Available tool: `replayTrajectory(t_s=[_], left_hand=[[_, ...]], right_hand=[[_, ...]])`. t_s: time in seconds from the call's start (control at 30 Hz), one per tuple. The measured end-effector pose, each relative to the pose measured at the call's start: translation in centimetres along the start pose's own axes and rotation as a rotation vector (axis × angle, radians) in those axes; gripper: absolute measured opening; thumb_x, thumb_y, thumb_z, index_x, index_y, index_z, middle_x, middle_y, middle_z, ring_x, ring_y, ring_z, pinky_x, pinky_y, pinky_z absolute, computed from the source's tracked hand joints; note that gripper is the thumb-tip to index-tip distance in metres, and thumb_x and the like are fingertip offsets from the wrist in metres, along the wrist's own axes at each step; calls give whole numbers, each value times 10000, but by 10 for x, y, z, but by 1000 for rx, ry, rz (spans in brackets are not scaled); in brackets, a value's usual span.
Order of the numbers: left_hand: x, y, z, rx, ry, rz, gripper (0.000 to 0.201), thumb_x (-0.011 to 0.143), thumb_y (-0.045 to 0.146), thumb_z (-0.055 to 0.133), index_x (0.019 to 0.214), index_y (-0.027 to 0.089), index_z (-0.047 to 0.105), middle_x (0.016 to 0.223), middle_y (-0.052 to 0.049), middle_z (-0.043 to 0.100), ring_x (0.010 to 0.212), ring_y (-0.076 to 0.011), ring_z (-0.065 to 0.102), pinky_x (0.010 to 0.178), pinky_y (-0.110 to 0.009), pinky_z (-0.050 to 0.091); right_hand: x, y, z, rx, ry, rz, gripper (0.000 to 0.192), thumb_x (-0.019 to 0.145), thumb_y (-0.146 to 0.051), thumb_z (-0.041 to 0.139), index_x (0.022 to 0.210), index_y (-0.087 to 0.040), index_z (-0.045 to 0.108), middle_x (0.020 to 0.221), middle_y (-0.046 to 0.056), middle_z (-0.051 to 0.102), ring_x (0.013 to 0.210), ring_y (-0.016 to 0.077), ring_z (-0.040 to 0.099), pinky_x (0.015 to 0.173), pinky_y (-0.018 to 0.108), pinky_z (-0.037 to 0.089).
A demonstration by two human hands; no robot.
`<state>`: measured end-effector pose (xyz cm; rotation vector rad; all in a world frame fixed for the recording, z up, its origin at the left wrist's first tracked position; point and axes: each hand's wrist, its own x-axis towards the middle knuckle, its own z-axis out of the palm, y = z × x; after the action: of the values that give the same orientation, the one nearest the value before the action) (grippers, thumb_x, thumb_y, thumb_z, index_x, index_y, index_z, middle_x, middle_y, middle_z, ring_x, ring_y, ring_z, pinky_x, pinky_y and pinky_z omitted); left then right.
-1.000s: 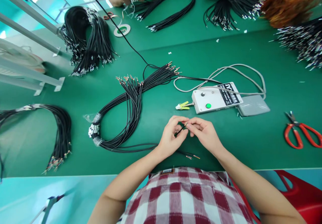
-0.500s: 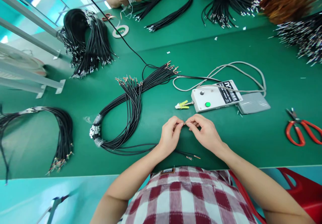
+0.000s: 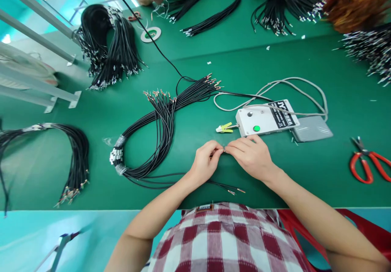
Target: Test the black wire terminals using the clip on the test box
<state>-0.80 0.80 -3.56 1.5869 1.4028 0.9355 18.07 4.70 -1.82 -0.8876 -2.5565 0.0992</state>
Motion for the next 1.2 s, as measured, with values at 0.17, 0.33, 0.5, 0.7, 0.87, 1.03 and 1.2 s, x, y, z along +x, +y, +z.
replayTrajectory(t_s=[0.17,0.33,0.5,0.7,0.87,1.03,1.2], left_hand=[[15,-8,-8,-114,84,-143,142,906,254,547,786,178,554,695,12,556,548,-92,473,519,-212,347],[31,-17,-17,-261,126,-236,168,865,310,596,781,180,530,636,43,486,462,-61,380,451,-199,261],[43,-20,-19,-193,139,-200,152,848,286,600,763,182,529,648,40,500,467,-62,391,458,-204,269],[52,-20,-16,-53,133,-155,131,866,213,545,743,184,513,625,45,493,478,-74,415,474,-211,269],[55,-19,-14,13,123,-136,133,873,180,522,740,185,508,619,51,494,481,-73,407,487,-209,276],[57,-18,-13,38,128,-136,134,870,173,522,737,186,511,613,54,502,475,-75,410,495,-208,293],[56,-19,-13,39,132,-139,134,873,177,519,739,186,518,608,50,498,477,-79,412,489,-212,285]], right_hand=[[24,13,-4,-178,-48,129,202,944,-254,610,1127,-180,651,1210,88,699,1097,254,559,839,398,309],[43,26,10,-337,-144,116,156,949,-126,522,1009,-174,657,1040,94,707,984,261,549,834,404,289],[47,36,19,-389,-169,66,215,959,-112,492,878,-207,668,831,35,685,860,223,537,826,395,279],[51,38,15,-378,-195,70,204,946,-117,517,840,-200,670,803,30,676,864,217,543,840,393,274],[52,36,15,-355,-220,87,205,929,-99,524,826,-190,676,803,45,675,857,221,545,857,401,266],[57,31,6,-298,-239,114,150,922,-131,549,918,-181,691,883,79,706,907,254,565,865,430,269],[27,34,-20,-147,-37,157,285,942,-241,578,1222,-197,613,1224,101,698,1127,289,591,954,458,291]])
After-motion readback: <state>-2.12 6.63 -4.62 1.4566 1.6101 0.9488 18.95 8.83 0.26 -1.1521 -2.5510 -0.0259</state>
